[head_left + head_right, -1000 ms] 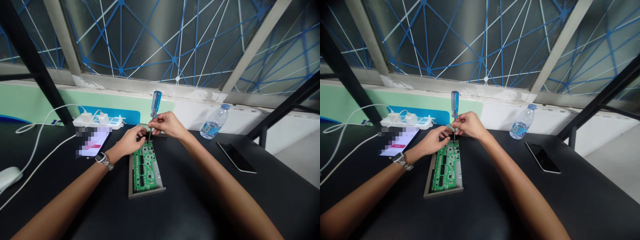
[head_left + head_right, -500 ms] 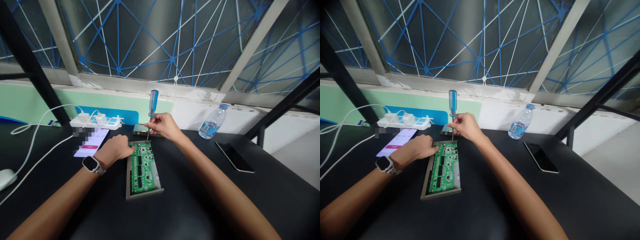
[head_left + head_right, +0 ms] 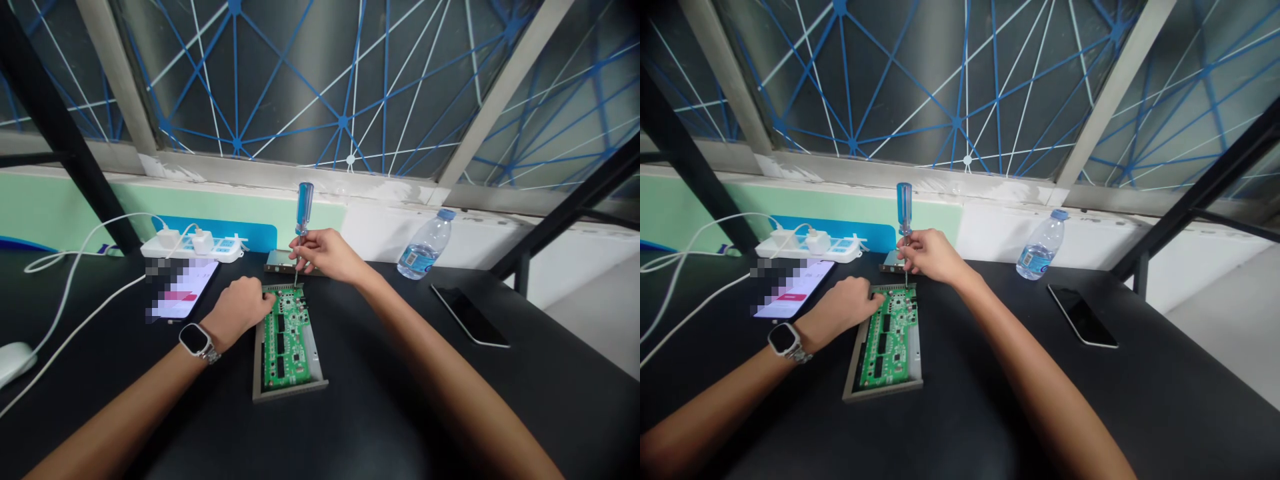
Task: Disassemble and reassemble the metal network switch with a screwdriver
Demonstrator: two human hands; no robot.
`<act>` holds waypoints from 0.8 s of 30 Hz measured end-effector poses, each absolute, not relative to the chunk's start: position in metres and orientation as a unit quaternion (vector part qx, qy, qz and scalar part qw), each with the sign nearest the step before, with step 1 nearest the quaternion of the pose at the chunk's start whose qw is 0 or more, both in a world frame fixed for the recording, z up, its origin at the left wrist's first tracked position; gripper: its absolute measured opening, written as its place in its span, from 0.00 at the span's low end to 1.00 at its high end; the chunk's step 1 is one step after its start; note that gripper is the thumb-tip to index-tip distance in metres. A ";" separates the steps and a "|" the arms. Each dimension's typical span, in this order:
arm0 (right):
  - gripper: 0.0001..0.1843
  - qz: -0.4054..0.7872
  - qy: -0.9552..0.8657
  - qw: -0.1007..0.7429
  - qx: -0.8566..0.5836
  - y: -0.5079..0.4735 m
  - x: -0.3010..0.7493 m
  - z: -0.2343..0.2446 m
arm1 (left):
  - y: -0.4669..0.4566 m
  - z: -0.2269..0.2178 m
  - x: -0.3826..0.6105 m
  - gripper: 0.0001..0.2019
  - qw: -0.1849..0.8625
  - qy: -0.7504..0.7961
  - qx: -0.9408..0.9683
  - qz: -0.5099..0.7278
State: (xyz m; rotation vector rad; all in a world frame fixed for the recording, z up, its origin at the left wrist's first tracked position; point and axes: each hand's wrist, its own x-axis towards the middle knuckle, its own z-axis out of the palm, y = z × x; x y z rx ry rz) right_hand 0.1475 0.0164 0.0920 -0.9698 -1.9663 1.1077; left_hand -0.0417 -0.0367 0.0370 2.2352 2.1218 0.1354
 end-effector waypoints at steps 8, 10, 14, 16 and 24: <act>0.11 0.393 -0.757 0.404 -0.331 0.013 0.143 0.096 | -0.038 0.041 -0.041 0.20 0.061 0.687 0.723 0.037; 0.12 0.396 -0.751 0.416 -0.326 0.013 0.141 0.093 | -0.039 0.039 -0.040 0.19 0.049 0.691 0.719 0.050; 0.12 0.395 -0.751 0.413 -0.330 0.014 0.137 0.088 | -0.042 0.033 -0.041 0.19 0.024 0.692 0.719 0.059; 0.11 0.383 -0.754 0.413 -0.338 0.014 0.137 0.088 | -0.044 0.030 -0.043 0.19 0.020 0.689 0.722 0.066; 0.08 0.291 -0.799 0.374 -0.370 0.012 0.148 0.093 | -0.042 0.029 -0.044 0.15 0.037 0.685 0.725 0.070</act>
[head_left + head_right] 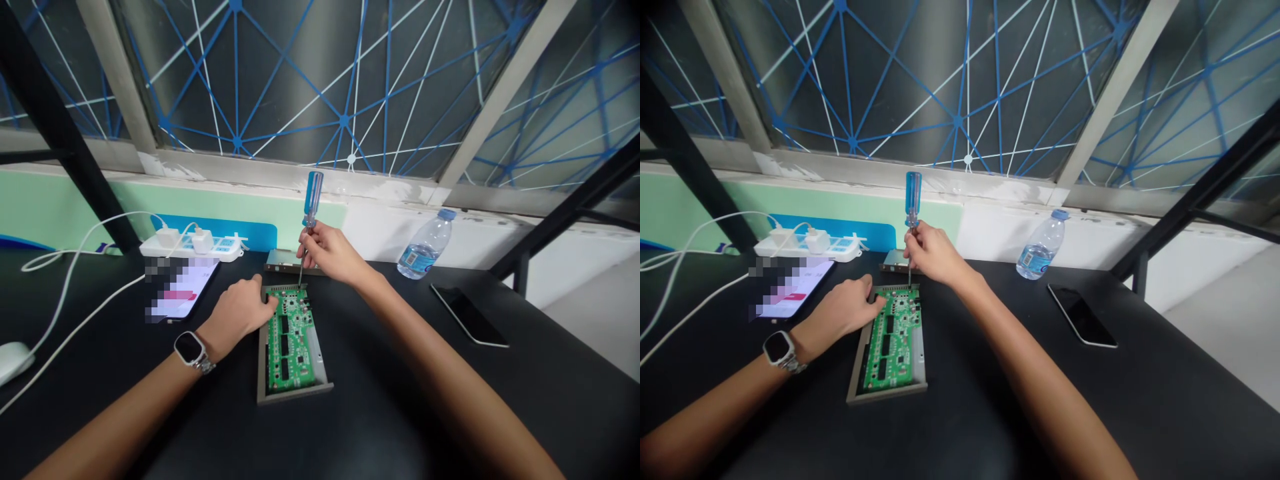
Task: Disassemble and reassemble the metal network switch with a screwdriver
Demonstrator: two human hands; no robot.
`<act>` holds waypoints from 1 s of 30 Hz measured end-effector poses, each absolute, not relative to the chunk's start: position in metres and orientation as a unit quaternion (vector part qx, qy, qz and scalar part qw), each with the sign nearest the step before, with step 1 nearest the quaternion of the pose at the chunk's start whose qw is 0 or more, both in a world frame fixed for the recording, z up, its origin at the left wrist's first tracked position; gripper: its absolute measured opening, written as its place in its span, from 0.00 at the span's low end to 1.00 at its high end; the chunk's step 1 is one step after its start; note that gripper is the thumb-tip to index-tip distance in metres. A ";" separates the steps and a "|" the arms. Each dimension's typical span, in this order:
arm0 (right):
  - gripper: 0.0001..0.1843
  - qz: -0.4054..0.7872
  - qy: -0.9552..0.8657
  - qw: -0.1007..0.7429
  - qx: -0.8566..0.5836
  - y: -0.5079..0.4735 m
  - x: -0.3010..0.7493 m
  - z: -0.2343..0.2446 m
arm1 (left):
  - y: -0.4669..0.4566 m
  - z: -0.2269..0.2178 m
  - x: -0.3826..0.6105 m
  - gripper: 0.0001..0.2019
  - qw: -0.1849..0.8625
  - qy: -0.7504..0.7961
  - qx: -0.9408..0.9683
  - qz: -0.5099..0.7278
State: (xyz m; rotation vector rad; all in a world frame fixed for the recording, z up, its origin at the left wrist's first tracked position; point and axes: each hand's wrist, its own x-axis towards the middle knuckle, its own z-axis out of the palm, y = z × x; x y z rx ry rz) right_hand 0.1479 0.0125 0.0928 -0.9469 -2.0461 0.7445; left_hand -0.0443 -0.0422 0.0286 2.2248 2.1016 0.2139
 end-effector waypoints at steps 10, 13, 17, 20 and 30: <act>0.07 0.256 -0.826 0.343 -0.366 0.011 0.146 0.088 | -0.044 0.032 -0.039 0.17 0.046 0.682 0.726 0.076; 0.08 0.256 -0.828 0.345 -0.361 0.011 0.146 0.089 | -0.044 0.033 -0.038 0.17 0.045 0.681 0.727 0.075; 0.08 0.257 -0.829 0.340 -0.362 0.010 0.145 0.088 | -0.044 0.033 -0.037 0.16 0.048 0.683 0.725 0.072; 0.07 0.261 -0.827 0.337 -0.367 0.009 0.144 0.088 | -0.044 0.033 -0.037 0.16 0.047 0.681 0.727 0.073; 0.08 0.257 -0.828 0.339 -0.366 0.008 0.145 0.090 | -0.042 0.031 -0.038 0.15 0.043 0.678 0.731 0.070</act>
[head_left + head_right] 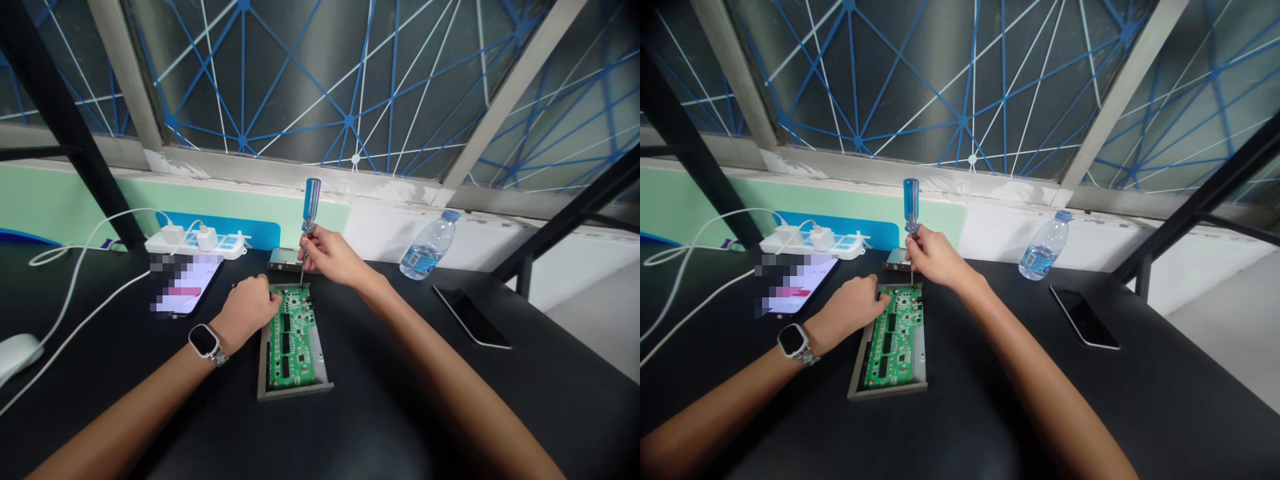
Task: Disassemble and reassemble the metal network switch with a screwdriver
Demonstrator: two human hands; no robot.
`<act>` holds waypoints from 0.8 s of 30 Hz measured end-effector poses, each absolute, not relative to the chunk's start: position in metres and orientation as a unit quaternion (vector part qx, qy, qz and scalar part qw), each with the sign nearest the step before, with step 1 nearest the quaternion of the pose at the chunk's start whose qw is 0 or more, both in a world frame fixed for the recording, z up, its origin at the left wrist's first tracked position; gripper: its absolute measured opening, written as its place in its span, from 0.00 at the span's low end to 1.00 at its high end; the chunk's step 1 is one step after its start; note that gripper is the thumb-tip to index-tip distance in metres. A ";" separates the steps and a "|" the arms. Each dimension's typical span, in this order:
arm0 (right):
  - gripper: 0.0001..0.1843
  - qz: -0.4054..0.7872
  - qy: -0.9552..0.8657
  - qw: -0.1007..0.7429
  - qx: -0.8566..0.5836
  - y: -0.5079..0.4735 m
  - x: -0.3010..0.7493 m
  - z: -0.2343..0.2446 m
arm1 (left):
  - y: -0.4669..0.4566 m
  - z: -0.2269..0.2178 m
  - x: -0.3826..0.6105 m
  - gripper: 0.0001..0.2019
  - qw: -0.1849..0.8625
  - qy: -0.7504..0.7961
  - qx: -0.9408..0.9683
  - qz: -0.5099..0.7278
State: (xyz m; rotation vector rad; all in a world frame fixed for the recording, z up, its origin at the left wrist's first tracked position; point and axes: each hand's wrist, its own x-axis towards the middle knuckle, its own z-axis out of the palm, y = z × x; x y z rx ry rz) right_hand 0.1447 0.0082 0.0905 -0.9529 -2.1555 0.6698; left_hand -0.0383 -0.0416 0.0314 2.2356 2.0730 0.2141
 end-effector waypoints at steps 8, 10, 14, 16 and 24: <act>0.08 0.262 -0.827 0.340 -0.364 0.009 0.145 0.089 | -0.043 0.031 -0.037 0.14 0.037 0.681 0.728 0.070; 0.08 0.268 -0.824 0.341 -0.365 0.009 0.145 0.090 | -0.043 0.031 -0.037 0.14 0.037 0.681 0.728 0.071; 0.09 0.307 -0.804 0.360 -0.361 0.009 0.145 0.092 | -0.043 0.030 -0.038 0.15 0.037 0.676 0.732 0.077; 0.09 0.335 -0.787 0.378 -0.353 0.009 0.144 0.092 | -0.043 0.030 -0.038 0.15 0.038 0.674 0.734 0.077; 0.11 0.410 -0.729 0.446 -0.319 0.013 0.128 0.076 | -0.045 0.031 -0.037 0.14 0.030 0.681 0.728 0.073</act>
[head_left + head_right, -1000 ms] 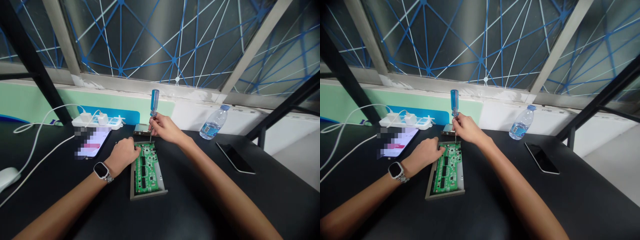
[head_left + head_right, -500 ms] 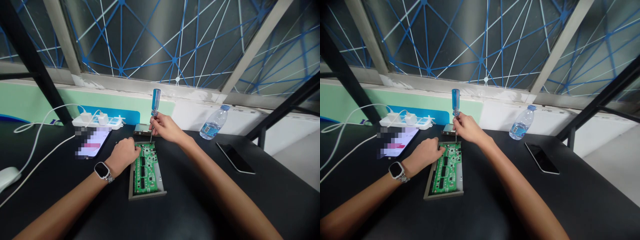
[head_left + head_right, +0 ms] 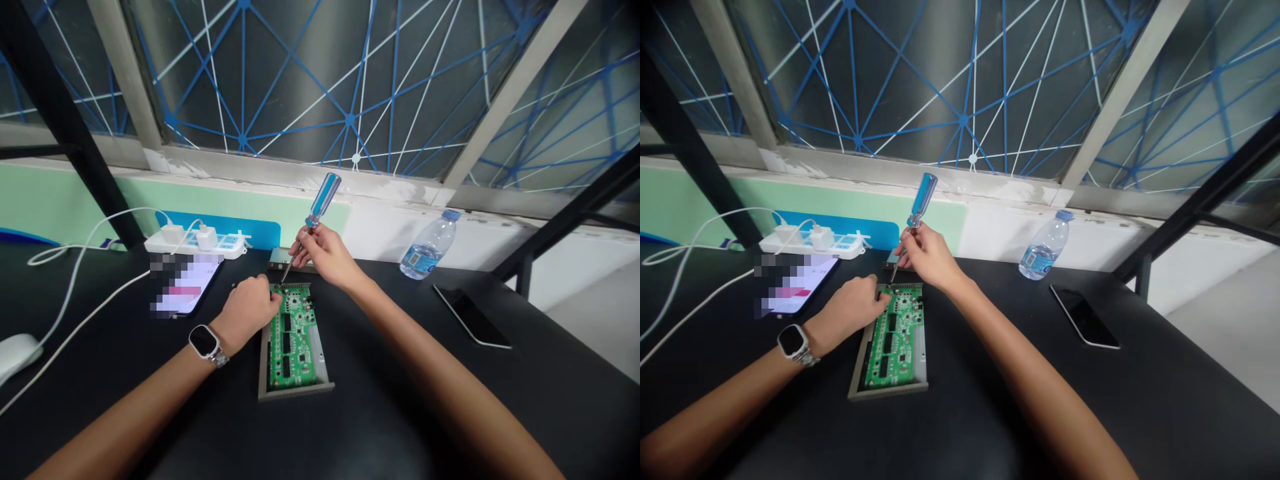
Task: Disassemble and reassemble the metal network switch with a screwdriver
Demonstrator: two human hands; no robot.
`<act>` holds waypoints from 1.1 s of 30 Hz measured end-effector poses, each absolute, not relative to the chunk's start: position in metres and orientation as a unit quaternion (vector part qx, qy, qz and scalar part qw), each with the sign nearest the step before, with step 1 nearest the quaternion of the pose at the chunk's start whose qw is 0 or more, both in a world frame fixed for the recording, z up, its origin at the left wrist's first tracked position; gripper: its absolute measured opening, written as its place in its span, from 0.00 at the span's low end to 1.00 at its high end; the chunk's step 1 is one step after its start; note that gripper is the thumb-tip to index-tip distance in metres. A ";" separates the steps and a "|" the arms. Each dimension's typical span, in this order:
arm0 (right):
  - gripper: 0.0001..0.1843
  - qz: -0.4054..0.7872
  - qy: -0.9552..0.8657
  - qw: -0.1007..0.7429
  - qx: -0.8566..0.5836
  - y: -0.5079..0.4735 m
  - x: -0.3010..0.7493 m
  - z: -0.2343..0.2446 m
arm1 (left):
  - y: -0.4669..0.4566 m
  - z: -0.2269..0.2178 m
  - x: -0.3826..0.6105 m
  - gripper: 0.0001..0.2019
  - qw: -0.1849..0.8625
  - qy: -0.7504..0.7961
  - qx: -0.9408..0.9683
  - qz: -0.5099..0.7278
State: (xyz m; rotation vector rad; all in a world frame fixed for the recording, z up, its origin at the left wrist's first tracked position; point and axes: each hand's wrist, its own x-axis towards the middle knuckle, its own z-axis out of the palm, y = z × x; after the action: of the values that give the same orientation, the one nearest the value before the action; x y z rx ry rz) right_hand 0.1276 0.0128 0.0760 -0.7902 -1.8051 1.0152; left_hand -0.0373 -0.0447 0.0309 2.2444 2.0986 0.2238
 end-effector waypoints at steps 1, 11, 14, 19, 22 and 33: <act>0.11 0.411 -0.728 0.447 -0.318 0.013 0.126 0.074 | -0.045 0.031 -0.037 0.14 0.031 0.681 0.728 0.073; 0.09 0.452 -0.691 0.467 -0.316 0.011 0.127 0.082 | -0.045 0.033 -0.048 0.16 0.027 0.669 0.736 0.103; 0.08 0.470 -0.669 0.483 -0.313 0.013 0.131 0.088 | -0.045 0.040 -0.053 0.17 0.012 0.635 0.755 0.163; 0.08 0.479 -0.644 0.504 -0.319 0.017 0.134 0.091 | -0.037 0.042 -0.061 0.10 0.056 0.535 0.800 0.265; 0.09 0.481 -0.639 0.508 -0.321 0.018 0.134 0.091 | -0.033 0.037 -0.062 0.07 0.104 0.504 0.805 0.296; 0.07 0.460 -0.659 0.502 -0.319 0.013 0.132 0.091 | -0.031 0.034 -0.058 0.06 0.118 0.501 0.800 0.308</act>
State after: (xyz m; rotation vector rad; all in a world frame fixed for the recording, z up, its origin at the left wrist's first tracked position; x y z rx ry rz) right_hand 0.1324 0.0130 0.0915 -0.7719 -1.5929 1.1107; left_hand -0.0576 -0.0310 0.0342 2.3405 1.4671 0.8998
